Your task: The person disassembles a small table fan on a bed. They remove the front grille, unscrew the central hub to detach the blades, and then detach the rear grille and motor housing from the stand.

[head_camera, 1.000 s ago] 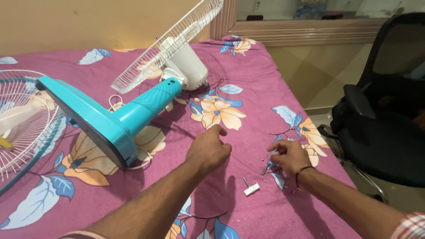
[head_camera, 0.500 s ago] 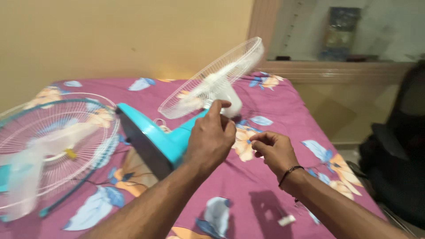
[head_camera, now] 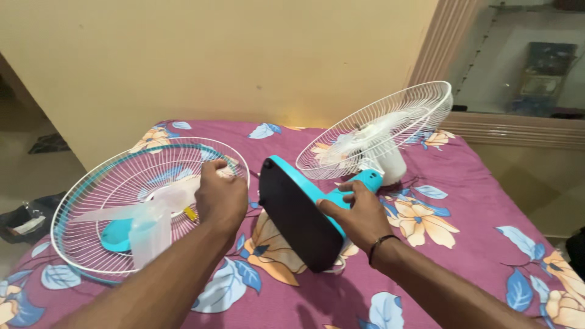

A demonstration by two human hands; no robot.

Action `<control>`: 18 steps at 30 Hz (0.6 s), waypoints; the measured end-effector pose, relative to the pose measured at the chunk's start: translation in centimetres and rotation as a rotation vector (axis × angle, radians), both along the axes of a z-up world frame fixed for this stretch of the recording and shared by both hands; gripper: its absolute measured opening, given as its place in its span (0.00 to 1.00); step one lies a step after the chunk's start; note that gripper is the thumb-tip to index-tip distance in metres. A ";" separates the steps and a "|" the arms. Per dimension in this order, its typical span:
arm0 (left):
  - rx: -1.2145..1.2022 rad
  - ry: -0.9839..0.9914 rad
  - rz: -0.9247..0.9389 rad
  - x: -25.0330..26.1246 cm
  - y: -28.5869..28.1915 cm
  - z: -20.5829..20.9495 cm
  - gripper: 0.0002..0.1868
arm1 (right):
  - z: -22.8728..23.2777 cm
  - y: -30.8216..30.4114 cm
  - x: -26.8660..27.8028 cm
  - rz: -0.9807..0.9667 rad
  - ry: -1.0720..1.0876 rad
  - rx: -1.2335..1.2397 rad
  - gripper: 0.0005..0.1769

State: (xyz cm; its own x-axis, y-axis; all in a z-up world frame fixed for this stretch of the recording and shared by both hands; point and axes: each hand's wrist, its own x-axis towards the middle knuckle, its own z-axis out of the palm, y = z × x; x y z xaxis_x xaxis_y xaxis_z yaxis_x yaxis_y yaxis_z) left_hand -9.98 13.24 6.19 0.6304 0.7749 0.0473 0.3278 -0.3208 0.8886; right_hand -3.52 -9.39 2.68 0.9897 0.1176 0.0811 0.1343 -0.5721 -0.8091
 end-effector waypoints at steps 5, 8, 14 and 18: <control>-0.024 0.072 -0.050 -1.9 3.3 -3.2 0.27 | 0.1 4.4 0.7 0.088 -0.277 -0.230 0.51; -0.092 0.082 -0.100 -2.3 4.1 -4.0 0.27 | 0.3 6.2 1.0 0.057 -0.173 -0.348 0.55; -0.386 0.132 -0.149 -3.5 3.9 -4.4 0.26 | 0.5 7.1 0.5 -0.011 0.008 -0.566 0.43; -0.495 0.114 -0.170 -3.5 3.7 -5.2 0.25 | 0.1 6.3 0.7 0.044 -0.101 -0.503 0.39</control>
State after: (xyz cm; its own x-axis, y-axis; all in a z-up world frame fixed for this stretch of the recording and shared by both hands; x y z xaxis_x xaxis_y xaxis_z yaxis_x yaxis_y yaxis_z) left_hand -13.50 16.98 1.01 0.7284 0.5739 -0.3741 0.4113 0.0703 0.9088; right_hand -2.81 -3.14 2.74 0.9731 0.2080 0.0990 0.2304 -0.8795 -0.4165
